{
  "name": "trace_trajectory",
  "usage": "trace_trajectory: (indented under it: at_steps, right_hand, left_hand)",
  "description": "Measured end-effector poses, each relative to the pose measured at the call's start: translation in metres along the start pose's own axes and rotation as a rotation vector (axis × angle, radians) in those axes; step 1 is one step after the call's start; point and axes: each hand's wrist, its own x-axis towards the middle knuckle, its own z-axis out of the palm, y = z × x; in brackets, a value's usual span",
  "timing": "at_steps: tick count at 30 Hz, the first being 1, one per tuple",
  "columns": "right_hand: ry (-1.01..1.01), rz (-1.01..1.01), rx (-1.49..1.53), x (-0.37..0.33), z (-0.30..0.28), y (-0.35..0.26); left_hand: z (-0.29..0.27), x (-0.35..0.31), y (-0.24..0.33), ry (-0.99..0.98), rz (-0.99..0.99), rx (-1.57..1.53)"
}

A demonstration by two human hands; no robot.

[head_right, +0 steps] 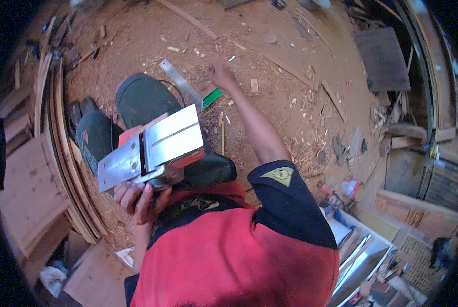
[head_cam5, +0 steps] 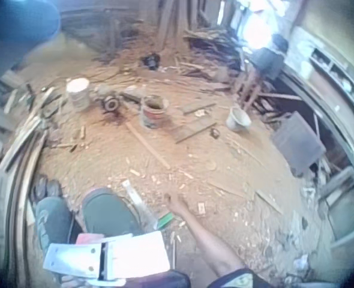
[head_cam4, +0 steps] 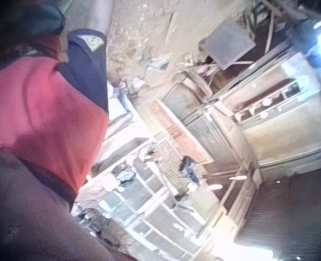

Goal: The person holds a metal woodworking plane and uses a square ruler to check the alignment and depth of the blade, then uses a thin metal tool to adjust a screw on the plane.

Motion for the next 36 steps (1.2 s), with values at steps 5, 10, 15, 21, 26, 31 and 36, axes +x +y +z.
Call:
trace_trajectory:
  at_steps: [5,10,15,21,26,31,36]
  right_hand:
    - [-0.035,0.29,-0.076,-0.08,0.076,0.066]
    - [0.051,0.357,-0.135,-0.096,0.105,0.0]
    - [0.17,0.485,-0.202,-0.085,0.11,-0.007]
    - [0.41,0.09,0.419,-0.064,0.058,0.005]
    - [0.522,-0.212,0.984,-0.069,-0.085,-0.12]
    - [0.51,-0.423,0.91,-0.112,-0.172,-0.207]
    - [-0.06,-0.496,0.942,-0.134,-0.172,-0.271]
  left_hand:
    - [-0.001,-0.006,-0.006,0.002,0.096,0.05]
    - [-0.01,-0.006,-0.009,0.04,0.074,0.039]
    - [-0.012,-0.001,-0.004,-0.025,0.024,0.045]
    - [-0.007,0.0,0.003,0.016,-0.029,-0.005]
    - [-0.01,-0.003,0.003,-0.006,-0.023,0.038]
    - [-0.002,0.001,0.002,0.073,-0.037,-0.005]
    - [-0.004,-0.004,-0.001,0.11,0.001,-0.005]
